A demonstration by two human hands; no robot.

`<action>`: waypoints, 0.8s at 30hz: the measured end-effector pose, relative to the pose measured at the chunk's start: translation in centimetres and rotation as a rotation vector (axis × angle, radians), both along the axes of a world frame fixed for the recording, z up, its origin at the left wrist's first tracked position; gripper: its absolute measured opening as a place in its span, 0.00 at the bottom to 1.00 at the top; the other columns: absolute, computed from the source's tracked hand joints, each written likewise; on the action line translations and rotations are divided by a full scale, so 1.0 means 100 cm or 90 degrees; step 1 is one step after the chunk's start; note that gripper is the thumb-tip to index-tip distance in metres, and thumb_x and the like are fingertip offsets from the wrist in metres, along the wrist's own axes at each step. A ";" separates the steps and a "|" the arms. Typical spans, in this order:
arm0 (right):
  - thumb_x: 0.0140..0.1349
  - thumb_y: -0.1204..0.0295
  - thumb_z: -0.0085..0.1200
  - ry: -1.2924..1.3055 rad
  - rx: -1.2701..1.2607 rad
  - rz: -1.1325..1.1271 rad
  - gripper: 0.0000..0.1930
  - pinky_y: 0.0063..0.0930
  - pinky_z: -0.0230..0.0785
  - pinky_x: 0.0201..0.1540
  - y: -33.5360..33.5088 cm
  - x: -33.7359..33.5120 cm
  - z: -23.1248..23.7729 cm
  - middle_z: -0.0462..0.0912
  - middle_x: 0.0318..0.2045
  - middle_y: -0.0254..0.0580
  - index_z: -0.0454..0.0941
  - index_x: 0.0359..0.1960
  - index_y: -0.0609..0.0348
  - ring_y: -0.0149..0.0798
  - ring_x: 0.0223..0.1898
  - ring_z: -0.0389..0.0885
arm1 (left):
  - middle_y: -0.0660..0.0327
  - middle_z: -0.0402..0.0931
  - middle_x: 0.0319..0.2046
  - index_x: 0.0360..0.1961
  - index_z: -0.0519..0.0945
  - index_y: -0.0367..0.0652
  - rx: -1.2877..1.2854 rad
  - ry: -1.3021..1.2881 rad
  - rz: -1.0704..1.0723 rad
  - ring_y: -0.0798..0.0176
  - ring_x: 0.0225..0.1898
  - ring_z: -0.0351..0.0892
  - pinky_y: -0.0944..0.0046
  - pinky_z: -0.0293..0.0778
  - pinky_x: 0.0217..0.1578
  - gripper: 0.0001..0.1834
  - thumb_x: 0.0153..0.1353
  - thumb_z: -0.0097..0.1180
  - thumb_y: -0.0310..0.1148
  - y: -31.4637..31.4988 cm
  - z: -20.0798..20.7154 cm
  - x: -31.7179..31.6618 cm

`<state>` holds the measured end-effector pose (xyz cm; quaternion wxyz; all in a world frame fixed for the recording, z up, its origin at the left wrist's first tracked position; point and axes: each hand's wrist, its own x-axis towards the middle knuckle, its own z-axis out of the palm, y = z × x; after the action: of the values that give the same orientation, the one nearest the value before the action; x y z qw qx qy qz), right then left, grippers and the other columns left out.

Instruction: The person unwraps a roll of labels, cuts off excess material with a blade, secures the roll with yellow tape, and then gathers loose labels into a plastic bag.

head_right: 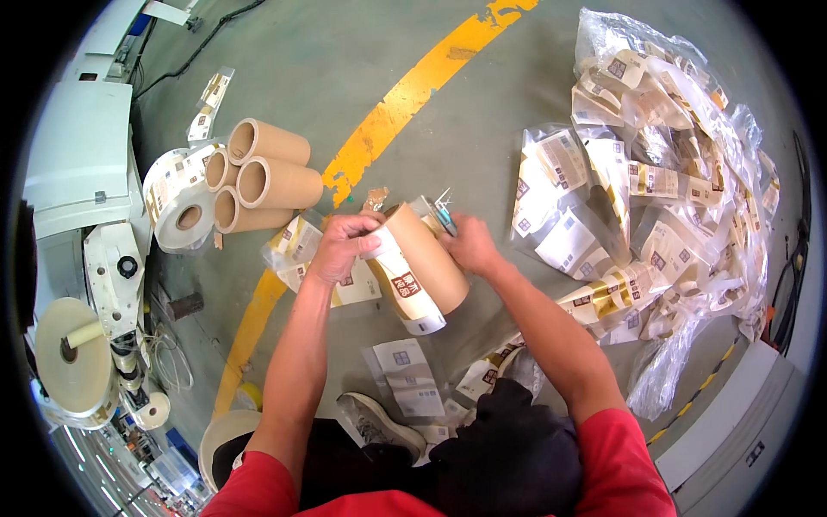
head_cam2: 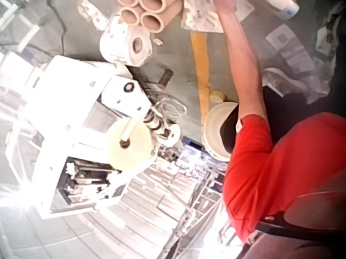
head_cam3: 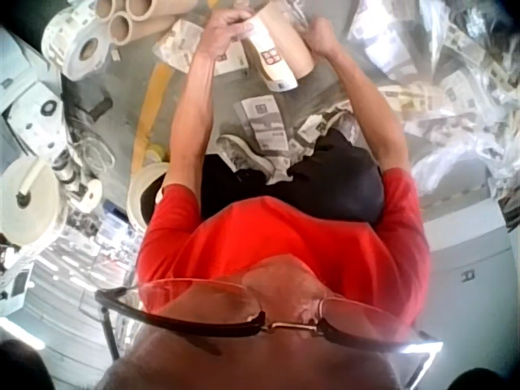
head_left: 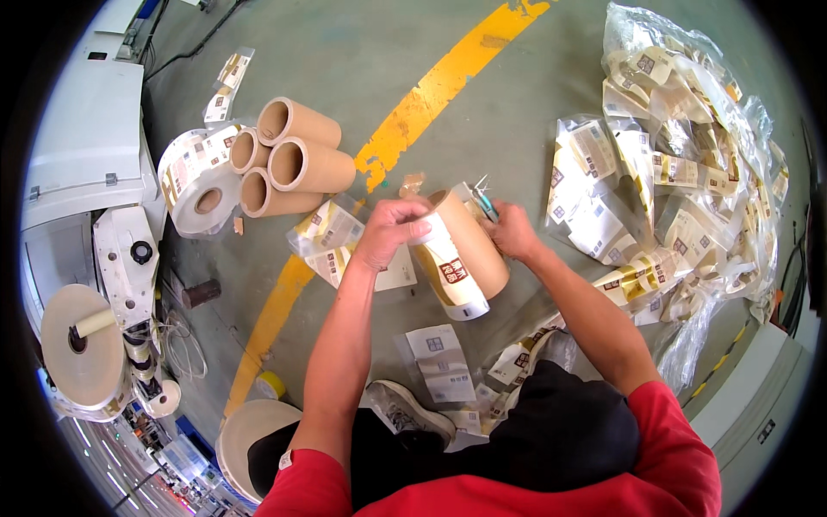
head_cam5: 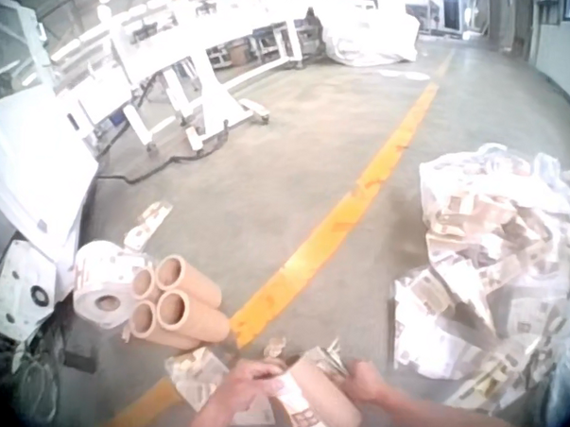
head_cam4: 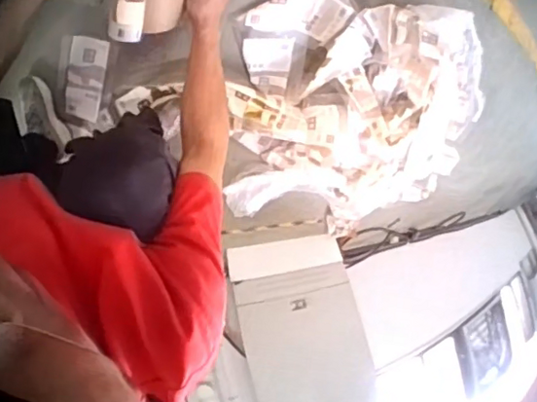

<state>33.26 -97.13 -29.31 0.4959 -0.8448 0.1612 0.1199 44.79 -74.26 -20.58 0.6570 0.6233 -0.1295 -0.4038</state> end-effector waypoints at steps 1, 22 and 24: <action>0.60 0.64 0.57 0.014 -0.020 0.034 0.16 0.53 0.74 0.40 0.003 0.001 0.002 0.82 0.31 0.67 0.77 0.41 0.66 0.68 0.36 0.80 | 0.67 0.78 0.28 0.29 0.83 0.33 0.027 0.007 0.003 0.74 0.32 0.72 0.69 0.68 0.34 0.14 0.58 0.66 0.37 0.004 -0.002 0.002; 0.68 0.69 0.54 -0.147 -0.536 -0.192 0.14 0.46 0.71 0.37 -0.365 -0.137 0.105 0.82 0.31 0.59 0.76 0.50 0.65 0.53 0.31 0.81 | 0.65 0.74 0.24 0.29 0.76 0.36 0.222 -0.420 0.029 0.72 0.27 0.69 0.65 0.66 0.29 0.12 0.63 0.64 0.32 -0.019 0.130 0.063; 0.67 0.64 0.54 0.003 -0.643 -0.206 0.17 0.56 0.68 0.34 -0.433 -0.169 0.119 0.80 0.30 0.68 0.76 0.52 0.62 0.68 0.33 0.79 | 0.63 0.72 0.24 0.29 0.77 0.35 0.240 -0.566 -0.015 0.67 0.28 0.68 0.63 0.66 0.30 0.12 0.62 0.65 0.32 -0.016 0.118 0.057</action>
<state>16.34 -140.43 -17.39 0.0387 -0.9426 0.3282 -0.0486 50.53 -75.90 -8.82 0.4086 0.8424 -0.3294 -0.1220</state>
